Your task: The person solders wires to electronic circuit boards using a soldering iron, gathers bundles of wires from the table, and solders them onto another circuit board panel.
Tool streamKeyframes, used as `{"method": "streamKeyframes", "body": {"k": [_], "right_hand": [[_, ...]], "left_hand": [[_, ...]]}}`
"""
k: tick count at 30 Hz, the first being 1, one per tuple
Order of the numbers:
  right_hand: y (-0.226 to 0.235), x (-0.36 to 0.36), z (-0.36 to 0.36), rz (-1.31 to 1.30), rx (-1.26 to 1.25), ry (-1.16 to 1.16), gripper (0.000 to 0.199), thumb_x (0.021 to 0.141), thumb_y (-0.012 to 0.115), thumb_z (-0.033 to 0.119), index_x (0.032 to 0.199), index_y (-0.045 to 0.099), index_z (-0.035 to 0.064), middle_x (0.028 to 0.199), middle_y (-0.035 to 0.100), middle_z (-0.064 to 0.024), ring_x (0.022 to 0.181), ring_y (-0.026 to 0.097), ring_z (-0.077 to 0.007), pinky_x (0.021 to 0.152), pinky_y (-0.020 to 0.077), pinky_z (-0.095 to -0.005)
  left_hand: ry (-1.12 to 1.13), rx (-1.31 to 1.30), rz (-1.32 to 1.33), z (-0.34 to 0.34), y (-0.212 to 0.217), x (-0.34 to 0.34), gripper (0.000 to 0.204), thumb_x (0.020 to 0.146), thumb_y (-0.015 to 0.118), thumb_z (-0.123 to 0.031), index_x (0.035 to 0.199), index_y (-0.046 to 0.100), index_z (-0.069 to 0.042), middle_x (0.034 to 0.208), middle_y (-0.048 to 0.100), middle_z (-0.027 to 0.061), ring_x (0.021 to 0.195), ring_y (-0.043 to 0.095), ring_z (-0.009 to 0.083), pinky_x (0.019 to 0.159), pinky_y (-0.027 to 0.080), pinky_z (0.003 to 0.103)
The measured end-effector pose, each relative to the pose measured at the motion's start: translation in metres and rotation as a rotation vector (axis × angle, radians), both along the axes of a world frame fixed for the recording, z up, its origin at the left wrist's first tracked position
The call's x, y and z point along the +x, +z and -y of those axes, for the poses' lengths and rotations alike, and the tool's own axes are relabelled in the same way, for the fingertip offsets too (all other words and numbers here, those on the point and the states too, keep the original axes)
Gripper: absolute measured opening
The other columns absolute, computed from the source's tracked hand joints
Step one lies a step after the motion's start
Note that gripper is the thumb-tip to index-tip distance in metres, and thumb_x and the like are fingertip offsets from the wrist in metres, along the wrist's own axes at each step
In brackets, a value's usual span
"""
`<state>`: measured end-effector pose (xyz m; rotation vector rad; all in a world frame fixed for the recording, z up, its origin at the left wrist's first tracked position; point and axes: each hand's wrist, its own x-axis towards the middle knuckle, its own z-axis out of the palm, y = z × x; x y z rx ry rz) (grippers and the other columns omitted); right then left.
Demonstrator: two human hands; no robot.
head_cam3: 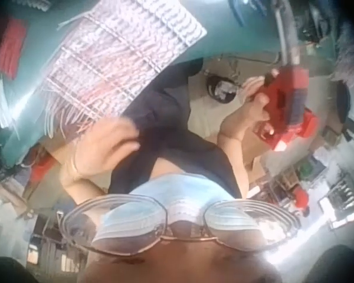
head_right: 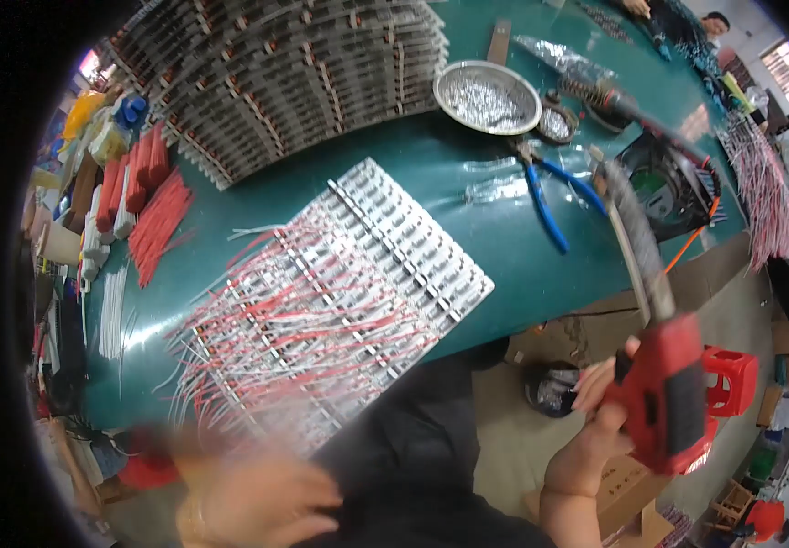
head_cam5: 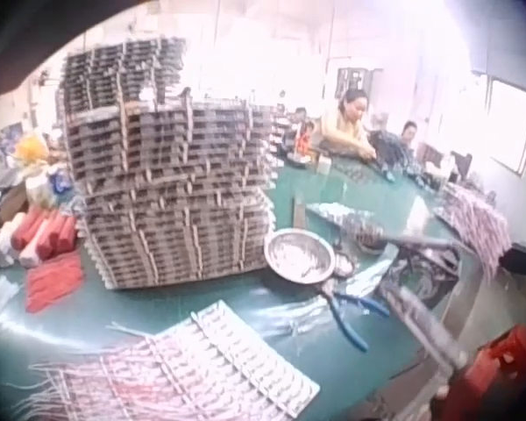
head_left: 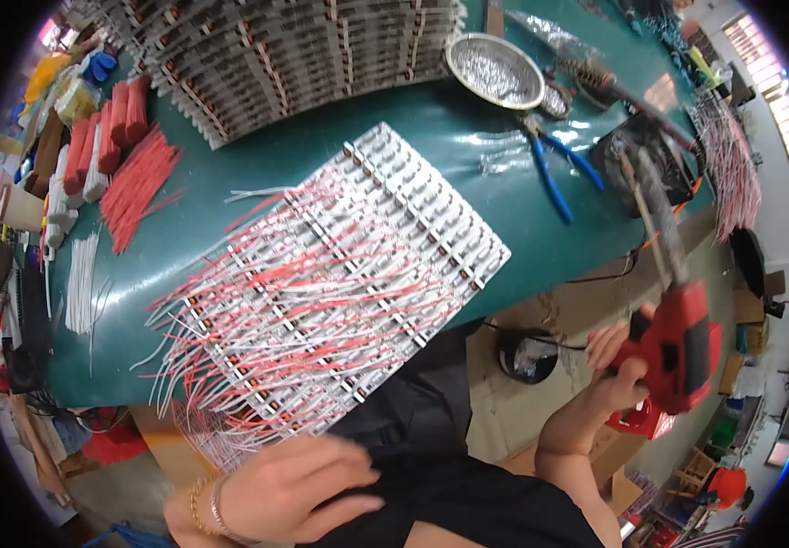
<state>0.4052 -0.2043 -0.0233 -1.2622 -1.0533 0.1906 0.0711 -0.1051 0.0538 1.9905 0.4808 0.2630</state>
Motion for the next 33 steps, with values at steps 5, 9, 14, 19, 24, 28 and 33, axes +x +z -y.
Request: {"method": "streamKeyframes", "body": {"k": [5,9,14,19,24,28,33], "right_hand": [[0.03,0.02,-0.131,-0.071,-0.317,-0.107,0.018,0.084,0.072,0.013,0.079,0.057,0.0033,0.055,0.052,0.002,0.04,0.045,-0.0055,0.037,0.032,-0.0227],[0.05,0.01,-0.15,0.012,-0.122,-0.173,0.022,0.085,0.071,0.015,0.073,0.057,0.0041,0.05,0.051,-0.0002,0.037,0.047,-0.0084,0.036,0.0322,-0.0226],[0.128,-0.008,-0.197,0.577,-0.003,-0.268,0.029,0.08,0.073,0.015,0.102,0.06,0.002,0.07,0.063,-0.0054,0.061,0.061,-0.012,0.058,0.049,-0.0304],[0.189,-0.044,-0.301,0.892,0.345,-0.152,0.048,0.081,0.074,0.02,0.123,0.053,0.0149,0.095,0.067,-0.0191,0.09,0.065,-0.0382,0.073,0.0515,-0.0415],[0.186,-0.051,-0.365,0.886,0.328,0.164,0.051,0.082,0.073,0.027,0.127,0.051,0.0199,0.102,0.067,-0.0179,0.097,0.064,-0.0384,0.075,0.052,-0.0429],[0.166,-0.035,-0.374,1.078,0.358,0.048,0.057,0.077,0.074,0.015,0.129,0.051,0.0219,0.112,0.065,-0.0146,0.096,0.065,-0.0361,0.075,0.0532,-0.0429],[0.168,-0.017,-0.38,1.355,0.423,-0.129,0.083,0.056,0.068,-0.007,0.132,0.048,0.019,0.103,0.066,-0.0125,0.096,0.063,-0.0331,0.076,0.053,-0.0402]], "left_hand": [[0.127,-0.397,-0.141,0.062,-0.063,-0.088,0.024,0.083,0.07,-0.014,0.101,0.067,0.001,0.104,0.065,0.0127,0.091,0.065,0.0278,0.078,0.052,0.033],[0.567,-0.713,-0.182,0.098,-0.145,-0.107,0.037,0.086,0.07,-0.016,0.117,0.062,0.003,0.115,0.065,0.011,0.105,0.063,0.0234,0.091,0.05,0.032],[0.729,-1.092,0.811,0.074,-0.128,-0.046,0.044,0.088,0.065,-0.008,0.129,0.052,0.001,0.113,0.066,0.0095,0.106,0.062,0.0199,0.092,0.049,0.033],[0.881,-1.016,0.743,0.06,-0.124,-0.037,0.03,0.087,0.066,-0.004,0.116,0.059,0.0,0.103,0.067,0.0067,0.092,0.063,0.0143,0.08,0.05,0.028],[1.112,-0.562,0.813,0.083,-0.141,-0.055,0.028,0.082,0.067,-0.002,0.109,0.061,-0.001,0.101,0.066,0.0055,0.091,0.063,0.0152,0.079,0.05,0.03],[1.49,-0.446,0.908,0.155,-0.124,-0.14,0.047,0.074,0.064,-0.002,0.12,0.054,-0.003,0.109,0.061,0.0077,0.094,0.06,0.0184,0.082,0.05,0.036],[1.537,-0.059,1.343,0.308,-0.148,-0.239,0.073,0.071,0.063,-0.002,0.14,0.037,-0.007,0.124,0.056,0.0134,0.103,0.061,0.0264,0.085,0.053,0.043]]}}
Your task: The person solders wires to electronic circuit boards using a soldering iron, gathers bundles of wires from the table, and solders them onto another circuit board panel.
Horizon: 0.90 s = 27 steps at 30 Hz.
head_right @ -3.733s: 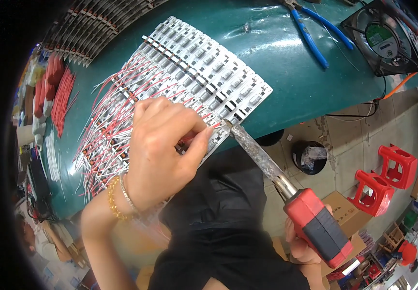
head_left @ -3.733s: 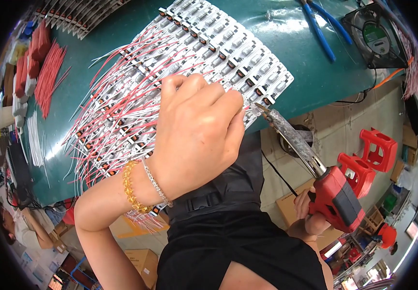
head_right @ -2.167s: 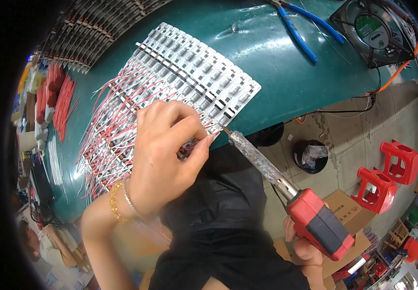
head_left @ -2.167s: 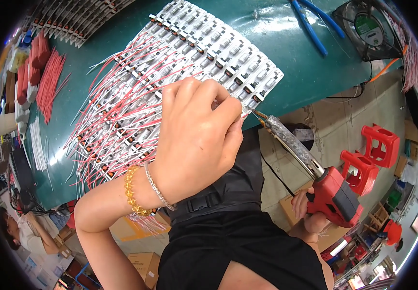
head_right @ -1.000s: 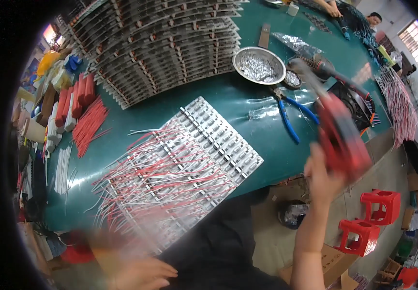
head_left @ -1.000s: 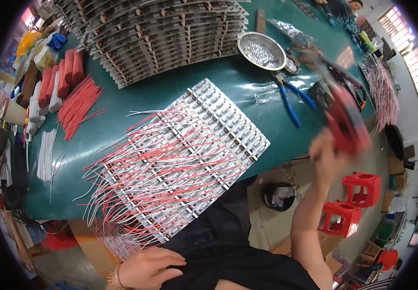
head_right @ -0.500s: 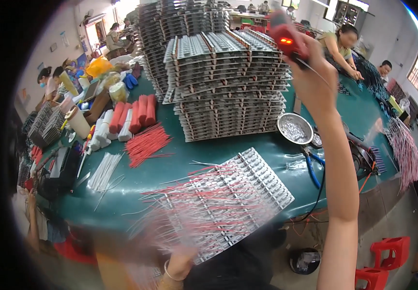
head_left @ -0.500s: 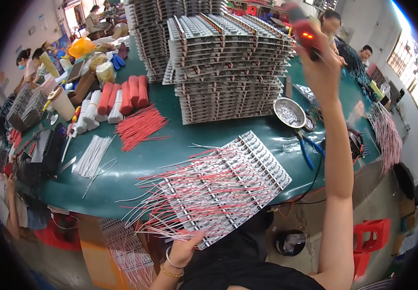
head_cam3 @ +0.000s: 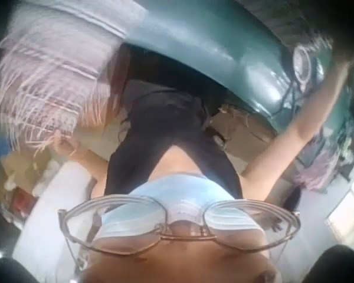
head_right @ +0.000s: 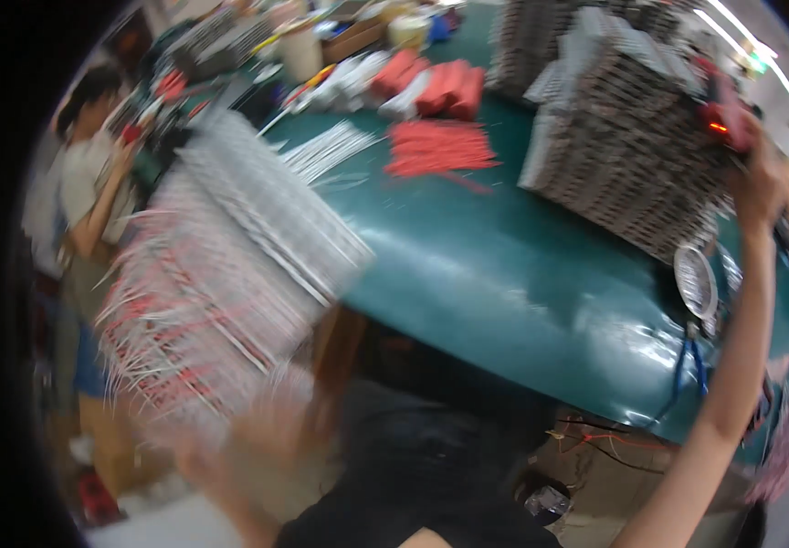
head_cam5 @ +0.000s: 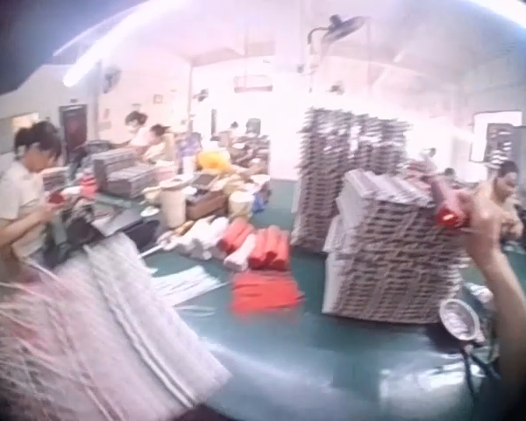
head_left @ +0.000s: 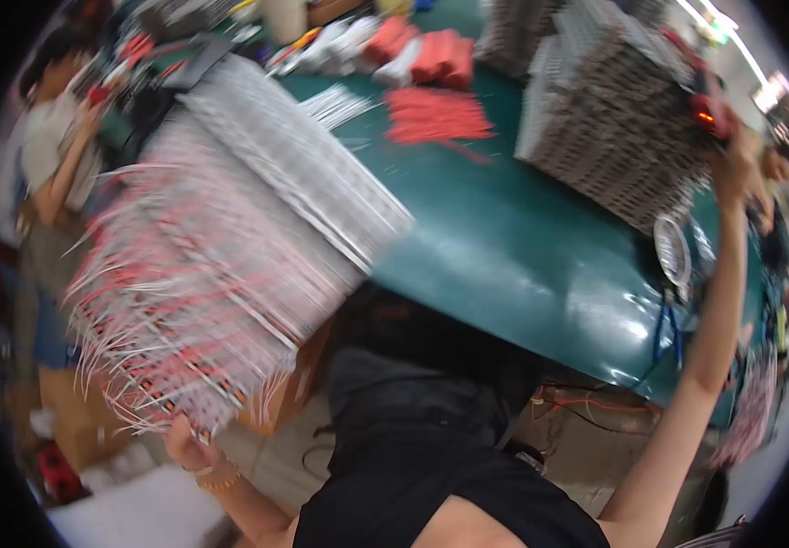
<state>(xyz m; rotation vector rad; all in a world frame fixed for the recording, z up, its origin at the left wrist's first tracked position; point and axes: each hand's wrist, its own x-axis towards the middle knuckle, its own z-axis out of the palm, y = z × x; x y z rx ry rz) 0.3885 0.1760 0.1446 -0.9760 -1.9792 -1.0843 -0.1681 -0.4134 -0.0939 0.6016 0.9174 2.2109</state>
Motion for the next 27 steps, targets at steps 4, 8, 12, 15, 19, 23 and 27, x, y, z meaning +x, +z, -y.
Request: {"method": "streamKeyframes", "body": {"k": [4,8,12,15,19,23,27], "right_hand": [[0.014,0.059,-0.021,-0.099,0.053,0.052,0.052,0.075,0.073,0.009,0.124,0.056,0.0062,0.103,0.067,-0.0152,0.093,0.065,-0.0307,0.08,0.0523,-0.0357],[0.003,0.062,-0.001,-0.184,0.151,0.225,0.046,0.08,0.072,0.011,0.121,0.053,-0.0001,0.092,0.066,-0.0137,0.081,0.065,-0.0259,0.068,0.0515,-0.0339],[0.005,0.1,0.059,-0.256,0.337,0.355,0.044,0.087,0.069,0.013,0.118,0.046,-0.0068,0.079,0.063,-0.0121,0.066,0.062,-0.0219,0.056,0.0481,-0.0324],[-0.029,0.084,0.142,-0.295,0.462,0.14,0.047,0.079,0.074,0.009,0.116,0.049,-0.0038,0.086,0.064,-0.0132,0.075,0.063,-0.0237,0.064,0.0504,-0.0336],[-0.059,0.022,0.229,-0.316,0.629,-0.176,0.053,0.069,0.081,0.003,0.114,0.052,0.0002,0.094,0.065,-0.0147,0.085,0.065,-0.0262,0.073,0.0536,-0.0351],[-0.108,0.079,0.243,-0.576,0.521,-0.113,0.05,0.07,0.086,0.013,0.102,0.052,-0.0028,0.095,0.065,-0.0125,0.086,0.065,-0.0217,0.076,0.054,-0.0325],[-0.157,0.043,0.242,-0.353,0.622,-0.189,0.047,0.077,0.078,0.016,0.112,0.053,-0.003,0.096,0.064,-0.0139,0.086,0.064,-0.026,0.083,0.0512,-0.0352]], "left_hand": [[0.607,-0.265,0.079,0.028,-0.019,-0.003,0.054,0.076,0.061,0.001,0.128,0.047,0.0,0.115,0.061,0.0139,0.098,0.063,0.0276,0.086,0.053,0.045],[0.515,-0.395,0.361,0.061,-0.109,-0.016,0.045,0.075,0.063,0.002,0.119,0.053,0.004,0.108,0.063,0.0135,0.096,0.063,0.0271,0.093,0.049,0.043],[0.388,-0.317,0.551,-0.011,-0.177,0.017,0.048,0.075,0.062,0.004,0.122,0.052,0.002,0.114,0.062,0.0114,0.102,0.061,0.026,0.097,0.046,0.042],[0.291,-0.253,0.597,-0.04,-0.218,0.016,0.049,0.076,0.062,0.005,0.124,0.052,0.0,0.116,0.062,0.0112,0.104,0.061,0.0264,0.098,0.046,0.042],[0.088,-0.234,0.687,-0.064,-0.26,0.006,0.047,0.078,0.062,0.005,0.124,0.052,-0.001,0.116,0.062,0.0122,0.106,0.06,0.0271,0.1,0.045,0.043],[0.089,-0.396,0.876,-0.08,-0.266,-0.001,0.038,0.08,0.06,0.005,0.118,0.055,0.001,0.115,0.063,0.0131,0.106,0.06,0.0286,0.098,0.046,0.045],[-0.291,-0.177,1.237,-0.068,-0.253,0.012,0.037,0.093,0.061,-0.022,0.116,0.053,0.006,0.111,0.064,0.0162,0.102,0.062,0.0301,0.092,0.051,0.044]]}}
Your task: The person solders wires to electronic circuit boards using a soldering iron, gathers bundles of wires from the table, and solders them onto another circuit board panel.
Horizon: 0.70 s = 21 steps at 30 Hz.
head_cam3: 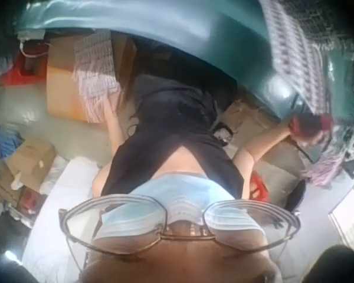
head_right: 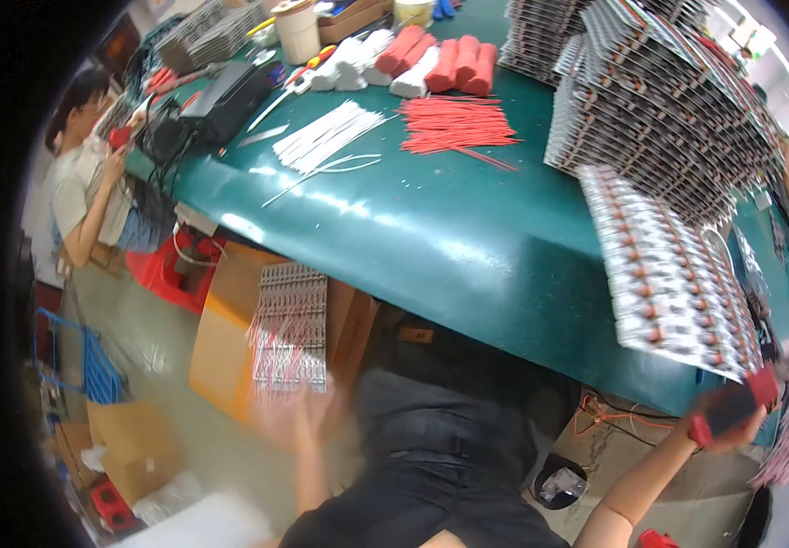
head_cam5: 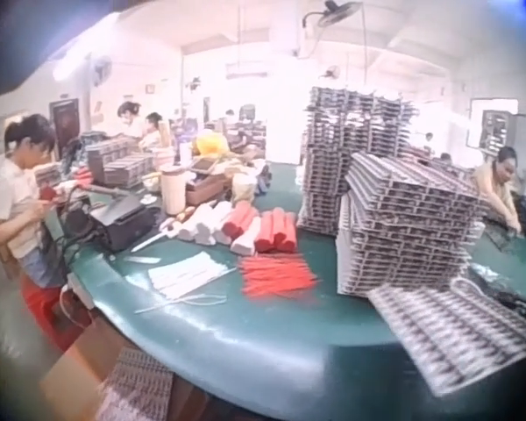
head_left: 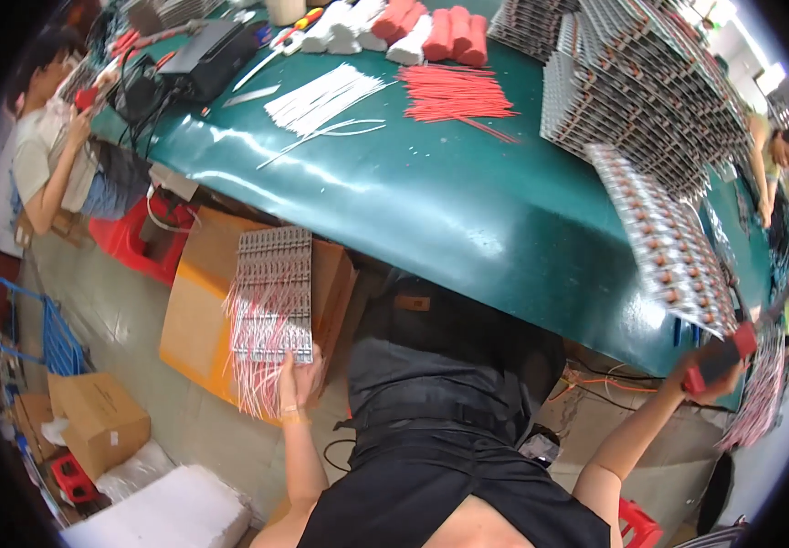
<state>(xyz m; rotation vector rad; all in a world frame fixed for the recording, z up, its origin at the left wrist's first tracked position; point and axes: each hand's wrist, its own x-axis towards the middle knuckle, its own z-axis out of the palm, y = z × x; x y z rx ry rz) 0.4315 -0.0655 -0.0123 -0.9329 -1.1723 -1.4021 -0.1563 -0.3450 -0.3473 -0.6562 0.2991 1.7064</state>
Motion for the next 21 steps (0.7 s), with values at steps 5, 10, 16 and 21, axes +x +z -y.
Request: {"method": "streamKeyframes", "body": {"k": [5,10,16,21], "right_hand": [[-0.029,-0.033,0.01,-0.074,-0.51,0.325,0.032,0.079,0.07,0.012,0.105,0.057,-0.0014,0.097,0.064,-0.0184,0.087,0.062,-0.0311,0.08,0.0492,-0.0405],[-0.025,-0.073,0.026,0.123,-0.593,0.363,0.048,0.074,0.076,0.008,0.114,0.05,0.0009,0.097,0.064,-0.02,0.084,0.064,-0.0332,0.075,0.0515,-0.0426],[-0.039,-0.064,0.035,0.137,-0.887,0.325,0.038,0.078,0.07,0.008,0.111,0.054,0.0003,0.097,0.065,-0.0187,0.085,0.065,-0.0335,0.072,0.0529,-0.0421],[-0.037,-0.049,0.032,0.065,-0.968,0.358,0.042,0.079,0.068,0.001,0.119,0.053,-0.0007,0.105,0.065,-0.0224,0.097,0.065,-0.0384,0.084,0.0538,-0.043]], "left_hand": [[-1.272,-0.378,-1.081,-0.013,0.151,-0.011,0.037,0.098,0.054,-0.031,0.096,0.063,0.004,0.084,0.069,0.0167,0.071,0.069,0.0252,0.065,0.057,0.033],[-0.732,-0.094,-1.916,-0.143,0.314,0.013,0.008,0.09,0.059,-0.005,0.091,0.062,0.002,0.083,0.067,0.01,0.067,0.063,0.0149,0.063,0.053,0.028],[-0.151,0.559,-2.934,-0.354,0.348,0.075,0.035,0.071,0.064,0.001,0.105,0.055,-0.001,0.104,0.055,0.0152,0.1,0.055,0.0323,0.09,0.045,0.039],[-0.2,0.541,-3.297,-0.469,0.318,0.089,0.039,0.071,0.057,0.003,0.109,0.05,0.0,0.097,0.055,0.0194,0.097,0.054,0.037,0.088,0.043,0.047]]}}
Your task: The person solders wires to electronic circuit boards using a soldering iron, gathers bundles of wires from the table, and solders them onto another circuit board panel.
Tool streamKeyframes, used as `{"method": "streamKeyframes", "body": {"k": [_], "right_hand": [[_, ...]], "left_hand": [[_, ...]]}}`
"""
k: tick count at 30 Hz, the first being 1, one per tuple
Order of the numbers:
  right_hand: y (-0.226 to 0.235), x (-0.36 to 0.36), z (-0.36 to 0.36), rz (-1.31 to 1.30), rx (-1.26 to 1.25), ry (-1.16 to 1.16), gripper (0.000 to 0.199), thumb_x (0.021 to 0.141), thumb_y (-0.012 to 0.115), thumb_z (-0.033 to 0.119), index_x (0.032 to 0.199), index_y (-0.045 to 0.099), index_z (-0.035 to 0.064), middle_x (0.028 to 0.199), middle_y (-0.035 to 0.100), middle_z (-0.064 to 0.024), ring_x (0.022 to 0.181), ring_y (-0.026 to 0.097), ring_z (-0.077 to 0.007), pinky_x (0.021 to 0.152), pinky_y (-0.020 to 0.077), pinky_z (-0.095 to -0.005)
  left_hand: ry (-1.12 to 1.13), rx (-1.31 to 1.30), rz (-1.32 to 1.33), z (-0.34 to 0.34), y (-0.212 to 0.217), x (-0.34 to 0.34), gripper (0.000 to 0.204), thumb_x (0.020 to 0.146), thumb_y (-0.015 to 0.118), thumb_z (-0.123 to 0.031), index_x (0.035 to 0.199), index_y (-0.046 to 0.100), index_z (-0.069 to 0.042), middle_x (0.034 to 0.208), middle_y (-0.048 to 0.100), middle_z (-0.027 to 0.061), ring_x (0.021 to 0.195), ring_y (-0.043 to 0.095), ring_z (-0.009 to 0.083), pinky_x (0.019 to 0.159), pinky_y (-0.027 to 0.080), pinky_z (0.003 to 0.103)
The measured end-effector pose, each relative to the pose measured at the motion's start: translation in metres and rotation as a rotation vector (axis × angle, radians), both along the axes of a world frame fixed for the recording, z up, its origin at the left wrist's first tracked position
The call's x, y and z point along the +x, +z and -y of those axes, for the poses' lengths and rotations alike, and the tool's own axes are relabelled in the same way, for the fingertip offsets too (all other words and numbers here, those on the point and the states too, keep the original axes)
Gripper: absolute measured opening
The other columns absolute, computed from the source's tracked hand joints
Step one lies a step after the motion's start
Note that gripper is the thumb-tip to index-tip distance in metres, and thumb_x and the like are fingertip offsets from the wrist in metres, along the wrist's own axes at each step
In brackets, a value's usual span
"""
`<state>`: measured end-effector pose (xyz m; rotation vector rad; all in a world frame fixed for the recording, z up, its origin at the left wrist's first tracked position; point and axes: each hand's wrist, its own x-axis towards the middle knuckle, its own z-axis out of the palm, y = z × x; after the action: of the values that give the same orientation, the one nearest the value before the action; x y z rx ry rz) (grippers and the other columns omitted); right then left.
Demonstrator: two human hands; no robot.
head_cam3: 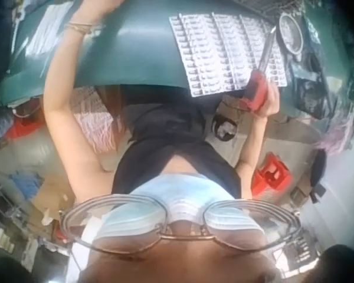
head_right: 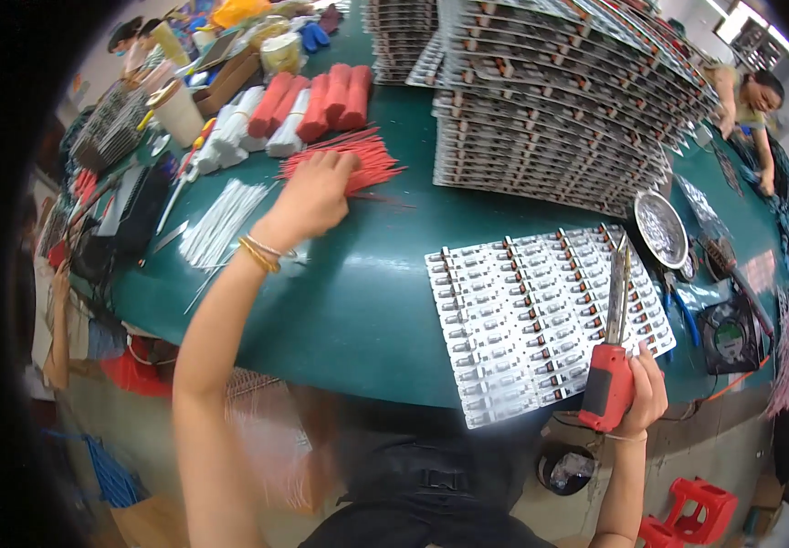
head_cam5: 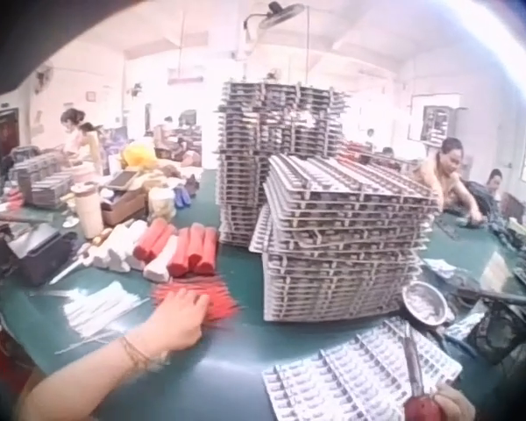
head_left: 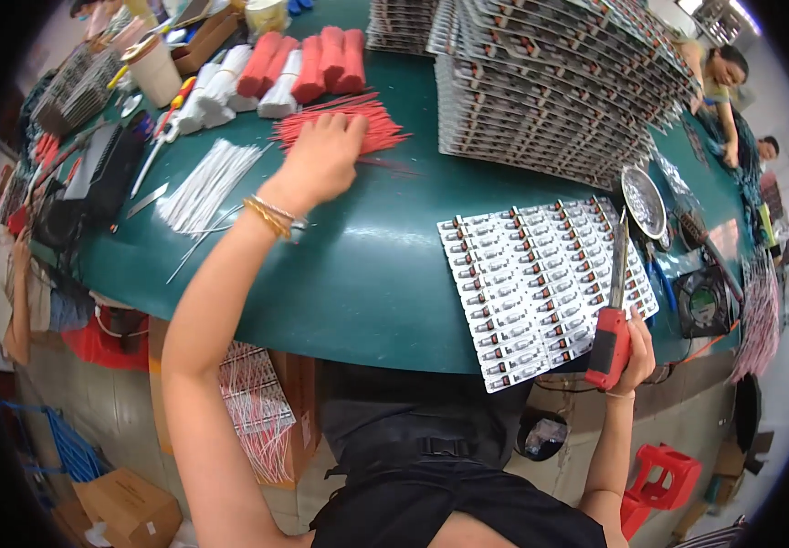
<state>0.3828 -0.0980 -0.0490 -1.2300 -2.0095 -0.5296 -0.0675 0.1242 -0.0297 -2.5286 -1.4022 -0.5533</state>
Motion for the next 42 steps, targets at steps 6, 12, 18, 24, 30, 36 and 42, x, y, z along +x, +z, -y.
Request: {"method": "streamKeyframes", "body": {"k": [6,12,18,24,30,36,42], "right_hand": [[0.005,0.021,-0.003,-0.017,-0.061,-0.09,0.041,0.077,0.069,0.002,0.115,0.053,-0.0001,0.106,0.065,-0.0203,0.106,0.062,-0.0412,0.09,0.0521,-0.0457],[0.005,0.026,0.004,-0.007,-0.137,-0.067,0.035,0.08,0.065,0.002,0.113,0.056,-0.0011,0.108,0.065,-0.0198,0.108,0.061,-0.0398,0.092,0.0506,-0.0455],[0.004,0.026,0.004,-0.025,-0.155,-0.07,0.037,0.078,0.066,0.002,0.114,0.056,-0.0015,0.107,0.065,-0.0197,0.106,0.062,-0.039,0.09,0.0516,-0.0444],[0.002,0.031,0.006,-0.047,-0.196,-0.052,0.035,0.082,0.061,0.005,0.116,0.057,-0.0021,0.109,0.065,-0.02,0.103,0.063,-0.0371,0.089,0.0516,-0.042],[-0.033,0.085,0.038,-0.323,-0.068,-0.109,0.036,0.085,0.063,-0.002,0.12,0.055,-0.0041,0.113,0.063,-0.019,0.095,0.064,-0.0247,0.084,0.0517,-0.0329],[-0.018,0.051,0.039,-0.238,0.028,-0.192,0.042,0.079,0.075,0.001,0.117,0.056,-0.0015,0.102,0.068,-0.0128,0.088,0.066,-0.0197,0.08,0.0528,-0.0312],[-0.02,0.034,0.043,-0.372,0.055,-0.138,0.036,0.084,0.07,0.002,0.116,0.054,-0.0029,0.101,0.069,-0.014,0.088,0.066,-0.0205,0.081,0.0524,-0.0339]], "left_hand": [[0.054,-0.177,-0.161,-0.033,-0.005,0.01,0.027,0.071,0.053,0.005,0.098,0.047,0.004,0.096,0.056,0.0233,0.093,0.055,0.0397,0.081,0.045,0.047],[0.101,-0.032,-0.071,-0.021,-0.016,-0.001,0.023,0.071,0.054,0.004,0.094,0.05,0.001,0.092,0.058,0.0194,0.089,0.058,0.036,0.076,0.047,0.047],[0.317,-0.034,0.359,0.003,-0.006,0.007,0.012,0.087,0.048,-0.001,0.098,0.051,0.002,0.093,0.063,0.0216,0.088,0.06,0.0382,0.073,0.046,0.046],[0.137,-0.027,1.066,0.02,0.013,-0.004,0.027,0.103,0.043,-0.024,0.108,0.053,0.0,0.079,0.056,0.0084,0.07,0.053,0.0171,0.063,0.041,0.029],[0.031,-0.127,1.386,0.039,0.004,0.016,0.024,0.103,0.042,-0.026,0.102,0.051,-0.003,0.072,0.044,-0.0034,0.063,0.039,0.0042,0.054,0.034,0.022],[0.121,-0.146,1.093,0.045,-0.001,0.014,0.022,0.103,0.043,-0.023,0.103,0.051,-0.003,0.071,0.047,-0.0007,0.059,0.041,0.0062,0.052,0.035,0.024],[0.035,-0.192,1.168,0.042,-0.005,0.012,0.021,0.102,0.046,-0.023,0.103,0.052,-0.003,0.068,0.046,-0.0005,0.059,0.041,0.0065,0.053,0.035,0.023]]}}
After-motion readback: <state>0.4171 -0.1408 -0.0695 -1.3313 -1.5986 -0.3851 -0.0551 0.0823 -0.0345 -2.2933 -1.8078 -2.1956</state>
